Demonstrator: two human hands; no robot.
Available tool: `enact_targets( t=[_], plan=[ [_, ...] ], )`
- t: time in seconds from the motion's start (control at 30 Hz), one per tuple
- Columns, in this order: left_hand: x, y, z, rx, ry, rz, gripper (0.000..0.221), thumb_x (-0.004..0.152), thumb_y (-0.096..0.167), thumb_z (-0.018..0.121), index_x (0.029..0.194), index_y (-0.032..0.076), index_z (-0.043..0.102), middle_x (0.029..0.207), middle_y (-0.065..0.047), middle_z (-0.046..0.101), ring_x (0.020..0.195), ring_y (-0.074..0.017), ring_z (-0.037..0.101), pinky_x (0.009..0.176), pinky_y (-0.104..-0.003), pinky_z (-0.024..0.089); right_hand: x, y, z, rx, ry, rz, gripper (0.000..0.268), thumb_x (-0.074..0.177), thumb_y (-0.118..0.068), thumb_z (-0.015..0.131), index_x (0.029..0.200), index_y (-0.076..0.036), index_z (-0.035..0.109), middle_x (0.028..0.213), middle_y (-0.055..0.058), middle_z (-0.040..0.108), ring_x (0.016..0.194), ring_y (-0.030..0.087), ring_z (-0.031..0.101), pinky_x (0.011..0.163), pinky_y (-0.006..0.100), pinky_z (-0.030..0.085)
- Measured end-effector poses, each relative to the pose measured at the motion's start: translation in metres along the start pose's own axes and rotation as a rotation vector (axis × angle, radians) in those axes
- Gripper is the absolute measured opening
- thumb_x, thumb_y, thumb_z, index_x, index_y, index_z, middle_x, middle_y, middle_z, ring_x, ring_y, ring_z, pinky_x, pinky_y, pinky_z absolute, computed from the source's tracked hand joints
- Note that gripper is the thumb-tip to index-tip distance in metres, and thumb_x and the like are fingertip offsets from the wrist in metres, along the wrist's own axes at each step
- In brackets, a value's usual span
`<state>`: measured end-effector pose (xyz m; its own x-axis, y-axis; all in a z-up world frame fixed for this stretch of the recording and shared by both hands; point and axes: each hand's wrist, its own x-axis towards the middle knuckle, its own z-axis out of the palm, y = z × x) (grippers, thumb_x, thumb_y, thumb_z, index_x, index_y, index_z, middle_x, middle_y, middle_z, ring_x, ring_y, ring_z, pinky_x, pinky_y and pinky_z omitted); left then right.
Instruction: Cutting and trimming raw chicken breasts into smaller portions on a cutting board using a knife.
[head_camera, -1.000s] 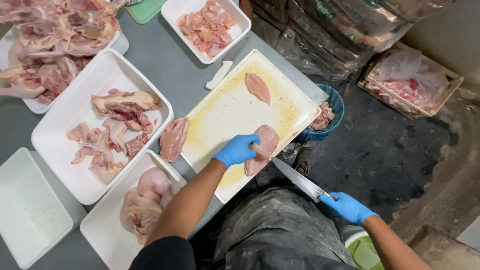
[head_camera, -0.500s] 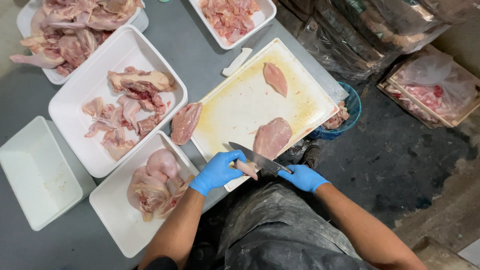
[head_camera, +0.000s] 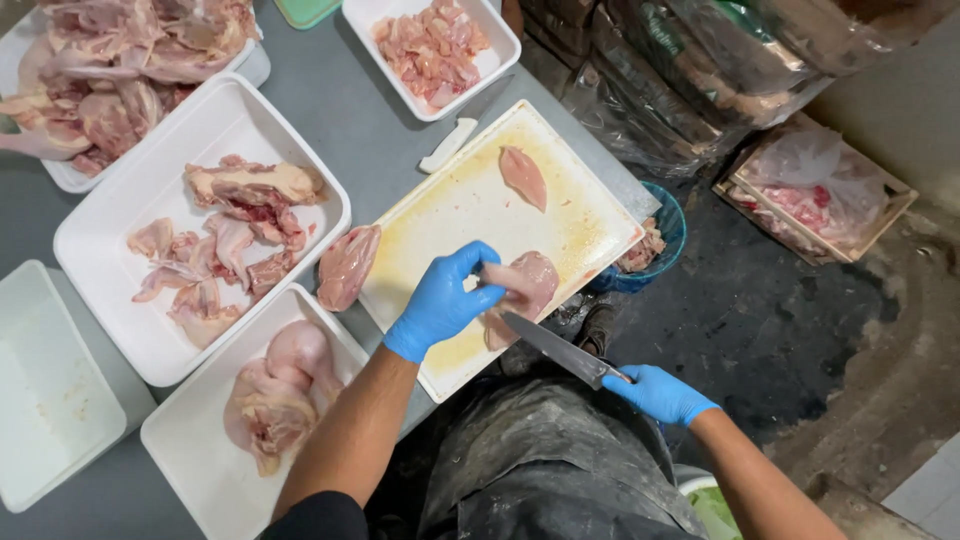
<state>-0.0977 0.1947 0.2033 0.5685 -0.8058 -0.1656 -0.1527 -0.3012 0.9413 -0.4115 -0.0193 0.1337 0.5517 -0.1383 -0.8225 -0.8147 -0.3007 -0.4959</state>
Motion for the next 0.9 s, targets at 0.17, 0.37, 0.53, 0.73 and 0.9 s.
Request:
enact_targets(
  t=[0.17, 0.37, 0.53, 0.73, 0.9],
  plan=[
    [0.110, -0.025, 0.011, 0.051, 0.145, 0.021, 0.022, 0.093, 0.022, 0.078, 0.112, 0.020, 0.067, 0.105, -0.008, 0.077, 0.105, -0.0223, 0.071, 0.096, -0.044, 0.059, 0.061, 0.073, 0.032, 0.216, 0.138, 0.051, 0.052, 0.094, -0.055, 0.071, 0.087, -0.003, 0.074, 0.072, 0.015, 0.069, 0.072, 0.028, 0.070, 0.068, 0.043, 0.059],
    [0.119, -0.098, 0.064, 0.413, 0.395, 0.157, 0.045, 0.102, 0.006, 0.053, 0.147, 0.006, 0.052, 0.147, -0.025, 0.060, 0.136, -0.0424, 0.060, 0.117, -0.057, 0.048, 0.082, 0.091, 0.048, 0.535, 0.187, 0.124, 0.055, 0.100, -0.054, 0.068, 0.078, -0.004, 0.064, 0.051, 0.010, 0.052, 0.035, 0.024, 0.051, 0.031, 0.035, 0.046],
    [0.023, -0.143, 0.134, 0.950, 0.042, 0.335, 0.056, 0.105, 0.021, 0.061, 0.156, 0.001, 0.052, 0.161, -0.025, 0.052, 0.150, -0.0385, 0.047, 0.128, -0.051, 0.031, 0.075, 0.072, 0.039, 0.731, 0.157, 0.149, 0.054, 0.105, -0.050, 0.062, 0.079, -0.004, 0.059, 0.049, 0.006, 0.041, 0.032, 0.021, 0.042, 0.031, 0.036, 0.043],
    [0.028, -0.176, 0.131, 1.133, -0.169, 0.266, 0.072, 0.109, 0.047, 0.050, 0.167, 0.008, 0.034, 0.174, -0.018, 0.032, 0.162, -0.0367, 0.025, 0.133, -0.054, 0.017, 0.094, 0.074, 0.028, 0.694, 0.098, 0.129, 0.054, 0.106, -0.051, 0.062, 0.076, -0.006, 0.058, 0.048, 0.006, 0.040, 0.032, 0.020, 0.042, 0.032, 0.033, 0.042],
    [0.044, -0.192, 0.119, 1.125, -0.237, 0.430, 0.075, 0.108, 0.050, 0.053, 0.168, 0.010, 0.033, 0.176, -0.016, 0.028, 0.162, -0.0366, 0.025, 0.134, -0.054, 0.017, 0.105, 0.088, 0.014, 0.647, 0.106, 0.143, 0.050, 0.106, -0.044, 0.062, 0.075, -0.005, 0.056, 0.050, 0.005, 0.040, 0.034, 0.017, 0.040, 0.032, 0.030, 0.038]
  ],
)
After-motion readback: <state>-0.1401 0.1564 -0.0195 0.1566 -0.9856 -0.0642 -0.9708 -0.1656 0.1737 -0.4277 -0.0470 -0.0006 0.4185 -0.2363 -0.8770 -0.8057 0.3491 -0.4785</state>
